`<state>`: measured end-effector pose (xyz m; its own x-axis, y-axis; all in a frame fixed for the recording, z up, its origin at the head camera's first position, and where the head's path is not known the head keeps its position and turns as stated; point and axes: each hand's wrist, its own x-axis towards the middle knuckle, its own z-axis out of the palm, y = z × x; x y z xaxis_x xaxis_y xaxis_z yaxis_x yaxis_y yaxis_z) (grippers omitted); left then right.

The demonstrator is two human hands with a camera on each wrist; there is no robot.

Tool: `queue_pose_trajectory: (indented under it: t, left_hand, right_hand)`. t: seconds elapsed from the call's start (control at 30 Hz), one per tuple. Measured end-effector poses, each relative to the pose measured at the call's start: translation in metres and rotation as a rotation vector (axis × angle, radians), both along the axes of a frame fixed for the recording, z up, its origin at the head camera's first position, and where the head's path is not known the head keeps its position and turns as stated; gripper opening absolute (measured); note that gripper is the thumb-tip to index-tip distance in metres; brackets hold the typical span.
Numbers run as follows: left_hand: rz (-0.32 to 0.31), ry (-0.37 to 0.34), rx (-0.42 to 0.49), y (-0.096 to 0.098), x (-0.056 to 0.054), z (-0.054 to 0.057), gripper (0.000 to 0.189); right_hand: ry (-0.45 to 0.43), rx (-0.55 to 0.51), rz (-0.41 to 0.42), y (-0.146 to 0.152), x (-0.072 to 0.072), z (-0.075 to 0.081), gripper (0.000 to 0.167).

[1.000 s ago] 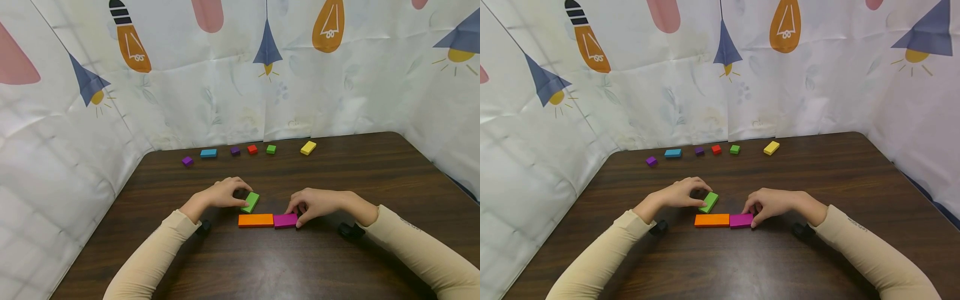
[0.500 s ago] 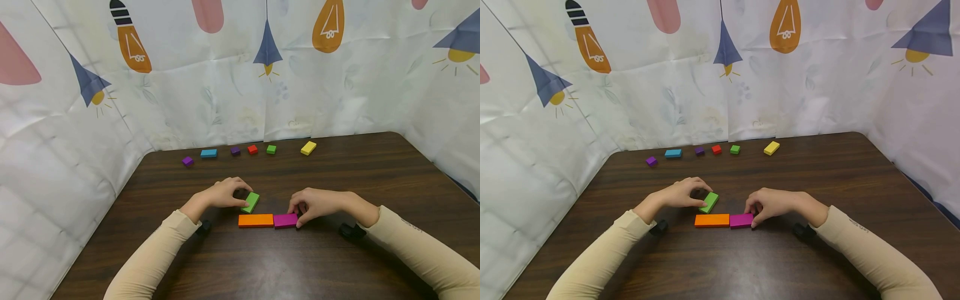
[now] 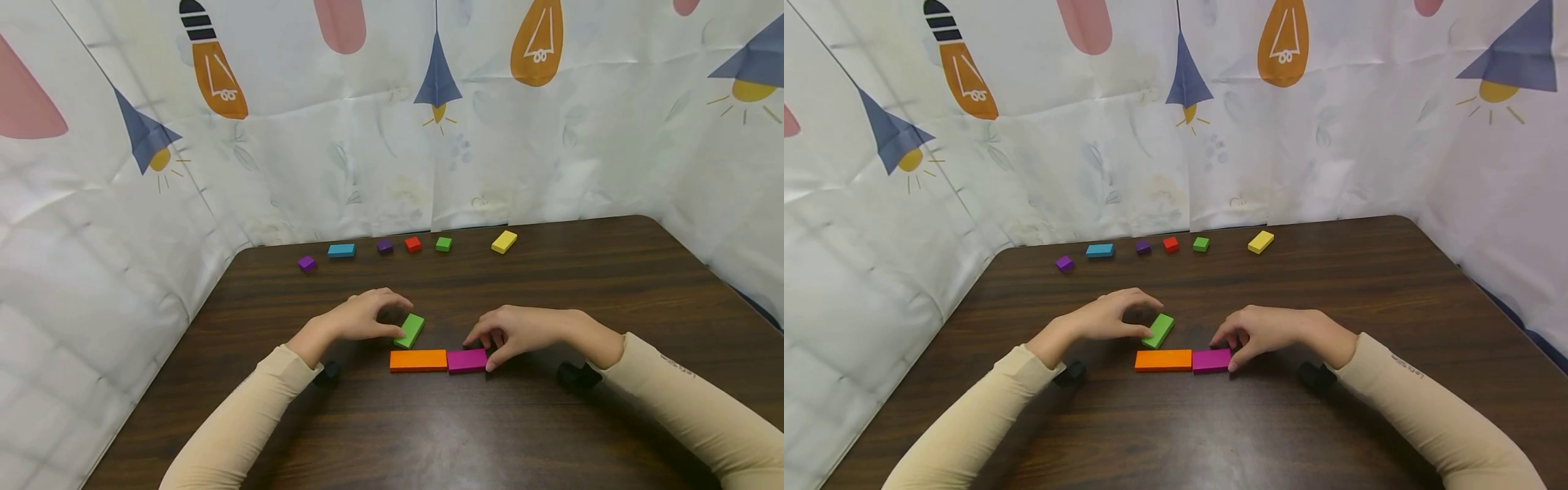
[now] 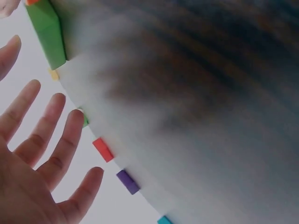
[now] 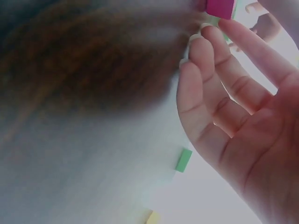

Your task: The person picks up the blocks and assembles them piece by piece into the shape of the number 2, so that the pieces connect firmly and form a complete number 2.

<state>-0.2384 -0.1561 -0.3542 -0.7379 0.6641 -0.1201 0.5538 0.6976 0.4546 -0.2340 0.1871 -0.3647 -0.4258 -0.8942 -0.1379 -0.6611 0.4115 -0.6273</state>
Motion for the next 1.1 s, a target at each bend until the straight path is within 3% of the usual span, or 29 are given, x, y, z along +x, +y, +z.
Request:
queue_pose_trajectory:
  t: [0.3,0.63,0.83,0.97,1.1]
  left_hand:
    - [-0.002,0.000,0.083,-0.008,0.010,0.010,0.041]
    - [-0.015,-0.102,0.164,-0.020,0.019,0.000,0.031]
    - [-0.005,-0.164,0.175,-0.020,0.021,-0.001,0.028]
    - [-0.005,-0.192,0.176,-0.017,0.021,-0.001,0.029]
    - [-0.005,-0.227,0.178,-0.015,0.022,-0.001,0.031]
  right_hand:
    - [0.036,-0.049,-0.052,0.005,-0.003,0.010,0.035]
    - [0.119,-0.137,-0.154,0.012,-0.023,0.014,0.031]
    - [0.132,-0.192,-0.326,0.021,-0.039,0.016,0.031]
    - [0.088,-0.242,-0.466,0.026,-0.049,0.016,0.034]
    - [0.048,-0.258,-0.549,0.028,-0.062,0.013,0.038]
